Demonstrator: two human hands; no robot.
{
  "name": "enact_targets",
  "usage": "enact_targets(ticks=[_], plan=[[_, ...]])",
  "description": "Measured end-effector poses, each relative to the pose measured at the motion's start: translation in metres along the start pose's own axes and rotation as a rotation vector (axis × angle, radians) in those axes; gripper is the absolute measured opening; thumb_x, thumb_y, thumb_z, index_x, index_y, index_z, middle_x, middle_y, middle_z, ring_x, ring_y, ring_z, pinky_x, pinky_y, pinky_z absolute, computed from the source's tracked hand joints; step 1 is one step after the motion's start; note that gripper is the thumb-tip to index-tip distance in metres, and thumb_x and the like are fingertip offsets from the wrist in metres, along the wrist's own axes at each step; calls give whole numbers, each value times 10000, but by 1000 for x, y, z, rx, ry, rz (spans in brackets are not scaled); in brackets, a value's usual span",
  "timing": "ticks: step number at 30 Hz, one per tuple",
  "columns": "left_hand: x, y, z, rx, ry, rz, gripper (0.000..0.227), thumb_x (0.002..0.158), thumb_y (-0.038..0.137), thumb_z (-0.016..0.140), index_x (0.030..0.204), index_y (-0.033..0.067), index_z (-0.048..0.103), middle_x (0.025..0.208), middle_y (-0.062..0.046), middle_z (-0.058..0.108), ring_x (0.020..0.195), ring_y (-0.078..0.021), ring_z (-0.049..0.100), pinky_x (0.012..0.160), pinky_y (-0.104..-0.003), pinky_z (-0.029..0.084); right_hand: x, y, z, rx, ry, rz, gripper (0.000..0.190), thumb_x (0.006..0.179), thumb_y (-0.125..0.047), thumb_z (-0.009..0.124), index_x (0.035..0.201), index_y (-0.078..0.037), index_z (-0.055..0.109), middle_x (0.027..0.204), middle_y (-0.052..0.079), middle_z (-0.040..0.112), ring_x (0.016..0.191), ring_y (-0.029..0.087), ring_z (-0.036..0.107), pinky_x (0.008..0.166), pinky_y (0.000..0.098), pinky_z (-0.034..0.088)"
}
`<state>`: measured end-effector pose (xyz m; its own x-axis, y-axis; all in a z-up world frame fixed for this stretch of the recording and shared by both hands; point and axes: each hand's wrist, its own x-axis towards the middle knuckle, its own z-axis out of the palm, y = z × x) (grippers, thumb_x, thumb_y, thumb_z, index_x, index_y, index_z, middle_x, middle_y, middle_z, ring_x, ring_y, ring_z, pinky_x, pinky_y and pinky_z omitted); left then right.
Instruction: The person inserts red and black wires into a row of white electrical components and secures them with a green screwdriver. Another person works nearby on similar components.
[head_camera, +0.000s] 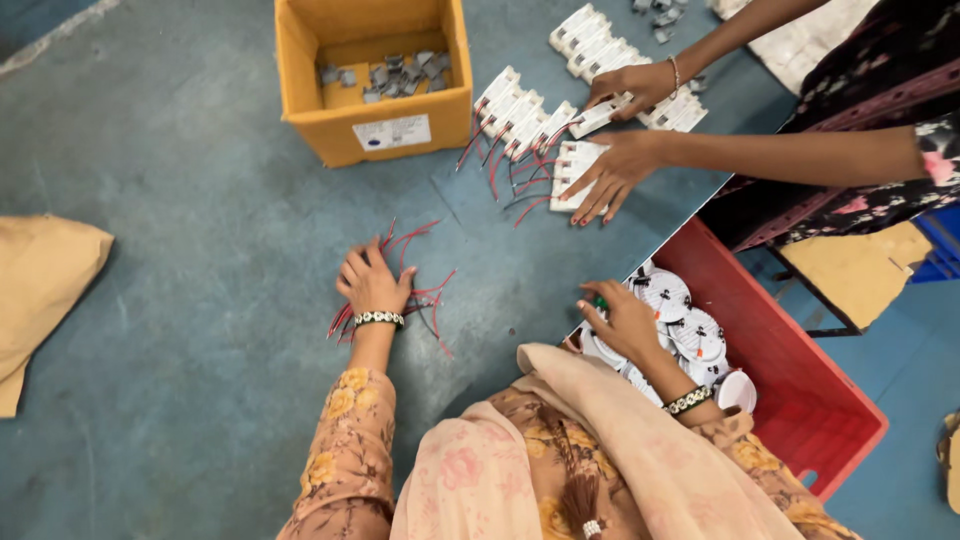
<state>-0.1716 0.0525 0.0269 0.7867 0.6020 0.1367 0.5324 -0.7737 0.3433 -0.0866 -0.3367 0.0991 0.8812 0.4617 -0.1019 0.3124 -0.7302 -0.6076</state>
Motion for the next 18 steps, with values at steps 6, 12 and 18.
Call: enact_targets(ticks=[6, 12, 18], plan=[[-18, -38, -3, 23, -61, 179, 286, 895, 199, 748, 1168, 283, 722, 1183, 6, 650, 1172, -259, 545, 1025, -495, 360, 21, -12, 19, 56, -93, -129, 316, 978, -204, 594, 1283, -121, 611, 1105, 120, 660, 1003, 331, 658, 842, 438, 525], [-33, -61, -47, -135, -63, 6, 195, 857, 253, 756, 1052, 248, 751, 1101, -7, 663, 1127, -270, 546, 997, -483, 361, 75, -65, 65, 41, -224, -352, 392, 954, -240, 655, 1313, -93, 594, 1183, 166, 620, 1066, 387, 617, 902, 460, 505], [-67, -43, -62, -349, 49, -11, 186, 880, 228, 730, 1056, 172, 746, 1072, -72, 681, 1055, -305, 601, 962, -446, 474, 135, -89, 68, 73, -52, -609, 507, 876, -244, 738, 1321, -60, 579, 1265, 199, 595, 1145, 422, 580, 974, 503, 470]])
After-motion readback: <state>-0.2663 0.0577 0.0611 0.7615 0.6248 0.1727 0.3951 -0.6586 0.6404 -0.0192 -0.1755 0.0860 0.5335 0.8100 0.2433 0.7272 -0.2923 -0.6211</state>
